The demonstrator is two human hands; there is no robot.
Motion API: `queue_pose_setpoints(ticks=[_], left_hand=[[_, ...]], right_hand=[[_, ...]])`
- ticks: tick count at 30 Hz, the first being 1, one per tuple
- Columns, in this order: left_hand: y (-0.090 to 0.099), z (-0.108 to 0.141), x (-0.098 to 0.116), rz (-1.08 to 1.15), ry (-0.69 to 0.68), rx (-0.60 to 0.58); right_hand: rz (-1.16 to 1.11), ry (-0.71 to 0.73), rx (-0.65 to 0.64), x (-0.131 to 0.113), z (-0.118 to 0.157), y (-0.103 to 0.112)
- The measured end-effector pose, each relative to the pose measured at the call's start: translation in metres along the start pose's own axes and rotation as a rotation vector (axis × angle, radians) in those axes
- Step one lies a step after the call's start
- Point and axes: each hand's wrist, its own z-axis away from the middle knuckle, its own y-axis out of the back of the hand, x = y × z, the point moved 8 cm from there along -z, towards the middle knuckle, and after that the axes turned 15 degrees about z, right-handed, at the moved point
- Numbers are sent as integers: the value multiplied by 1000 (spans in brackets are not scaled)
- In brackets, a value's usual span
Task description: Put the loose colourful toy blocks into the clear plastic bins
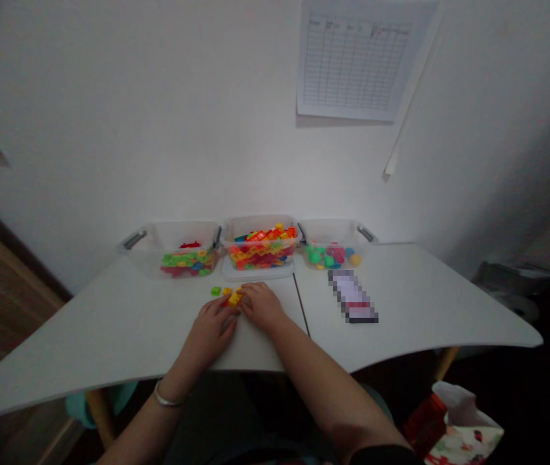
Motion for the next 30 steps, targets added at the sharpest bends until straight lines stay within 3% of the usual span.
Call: queue_pose_setpoints(ticks=[3, 10, 20, 30], left_hand=[[1, 0, 0, 6, -4, 14], [1, 0, 0, 10, -8, 11], [2, 0, -2, -34, 14, 41], [1, 0, -4, -2, 20, 21]], right_hand=[[30, -29, 12, 0, 2, 4], [67, 90, -21, -11, 1, -2], [207, -84, 18, 2, 3, 10], [207, -81, -68, 5, -3, -5]])
